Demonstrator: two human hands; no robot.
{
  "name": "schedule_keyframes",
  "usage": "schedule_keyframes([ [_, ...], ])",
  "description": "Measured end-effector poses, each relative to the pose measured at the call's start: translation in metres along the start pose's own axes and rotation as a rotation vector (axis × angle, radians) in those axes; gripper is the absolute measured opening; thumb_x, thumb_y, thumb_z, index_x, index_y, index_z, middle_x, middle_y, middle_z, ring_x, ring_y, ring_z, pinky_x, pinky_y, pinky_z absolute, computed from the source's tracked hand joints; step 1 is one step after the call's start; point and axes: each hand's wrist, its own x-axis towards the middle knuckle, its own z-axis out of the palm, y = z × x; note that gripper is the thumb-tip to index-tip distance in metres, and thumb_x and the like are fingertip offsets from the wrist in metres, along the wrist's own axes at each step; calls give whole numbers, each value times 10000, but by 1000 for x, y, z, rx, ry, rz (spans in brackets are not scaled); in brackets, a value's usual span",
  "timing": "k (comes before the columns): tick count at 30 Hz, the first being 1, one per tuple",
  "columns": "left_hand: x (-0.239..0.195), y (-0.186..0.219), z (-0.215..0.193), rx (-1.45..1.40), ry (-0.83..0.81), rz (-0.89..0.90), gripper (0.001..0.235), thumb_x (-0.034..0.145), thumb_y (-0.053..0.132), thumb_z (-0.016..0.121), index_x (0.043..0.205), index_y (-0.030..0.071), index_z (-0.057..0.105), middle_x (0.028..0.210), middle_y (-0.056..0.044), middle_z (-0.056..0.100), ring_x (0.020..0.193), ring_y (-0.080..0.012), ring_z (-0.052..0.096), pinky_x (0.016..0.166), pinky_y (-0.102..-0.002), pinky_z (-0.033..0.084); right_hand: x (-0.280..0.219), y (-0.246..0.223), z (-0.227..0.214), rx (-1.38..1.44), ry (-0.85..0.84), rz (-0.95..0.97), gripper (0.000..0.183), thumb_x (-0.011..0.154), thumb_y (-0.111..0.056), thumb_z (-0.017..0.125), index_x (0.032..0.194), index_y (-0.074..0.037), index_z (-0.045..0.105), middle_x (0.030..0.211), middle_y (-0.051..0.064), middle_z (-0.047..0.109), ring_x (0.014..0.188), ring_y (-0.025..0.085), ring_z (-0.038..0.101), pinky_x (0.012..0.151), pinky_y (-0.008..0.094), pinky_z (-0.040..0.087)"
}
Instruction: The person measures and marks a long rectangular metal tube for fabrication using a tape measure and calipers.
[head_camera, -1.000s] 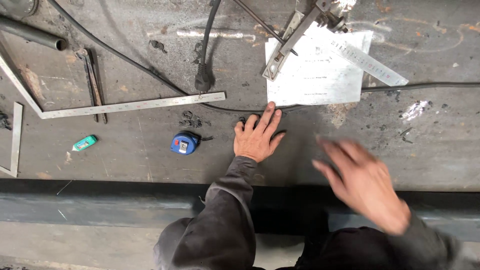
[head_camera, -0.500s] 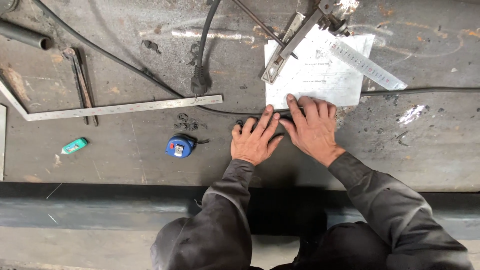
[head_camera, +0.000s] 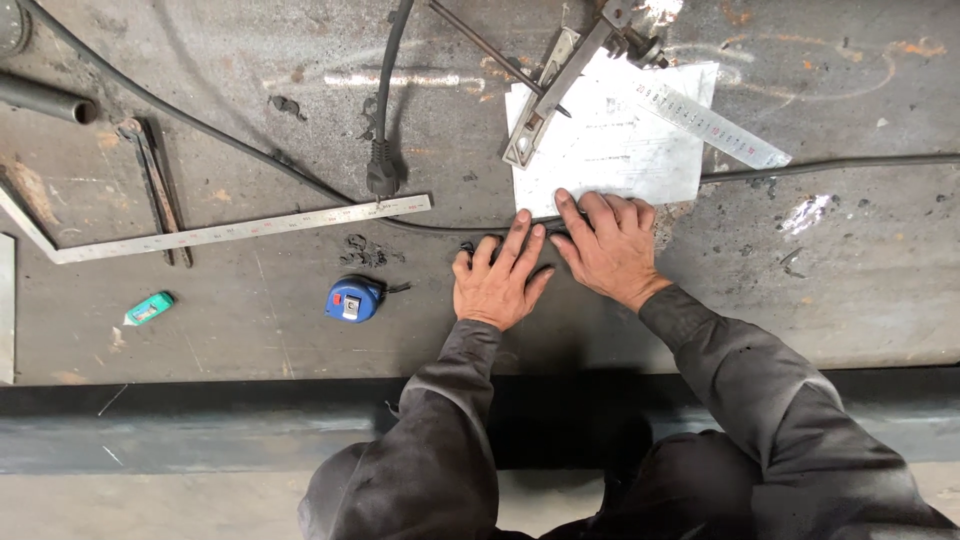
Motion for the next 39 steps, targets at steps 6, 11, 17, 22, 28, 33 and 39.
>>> schedule_keyframes([
  [6,-2,2,-1,22,-11,-4,647,983,612,641,1539,301,526,1652,82,365,1165,-228,465,947,-465,346,0,-1,-5,8,-1,7,567,1024,-435,675,1494,-128,603,1279,74,517,1183,257,451,998,476,330],
  [11,-2,2,3,14,-6,-3,653,996,609,631,1553,295,501,1665,82,349,1171,-232,459,950,-464,344,3,0,-4,-1,11,11,561,1026,-439,666,1488,-127,607,1275,72,524,1178,253,454,998,473,332],
  [17,-4,2,6,34,-20,2,678,976,616,629,1555,293,489,1660,72,342,1167,-245,451,944,-476,335,5,0,-9,6,3,14,556,1029,-436,653,1487,-125,605,1268,72,539,1173,249,457,1004,463,335],
  [22,-4,3,6,38,-41,1,677,987,607,635,1563,284,487,1677,75,324,1166,-239,446,952,-476,333,4,0,-10,38,-3,18,562,1019,-429,658,1482,-116,605,1272,74,542,1175,249,459,1009,464,337],
  [28,-1,2,5,28,-54,-1,680,971,601,632,1555,278,500,1674,73,327,1156,-238,444,945,-479,334,4,1,-8,60,11,19,557,1019,-423,670,1480,-117,608,1284,72,540,1182,245,459,1008,459,334],
  [33,-3,2,5,41,-46,-3,676,975,603,627,1557,283,497,1681,76,315,1161,-237,443,950,-479,334,4,1,-9,50,10,18,558,1018,-429,670,1478,-119,611,1273,72,536,1171,246,458,994,459,334],
  [39,-3,3,7,43,-60,-9,681,960,611,625,1548,291,501,1675,82,321,1154,-236,442,946,-478,332,4,1,-9,50,8,19,556,1020,-431,668,1477,-119,610,1273,73,533,1176,245,453,997,459,334],
])
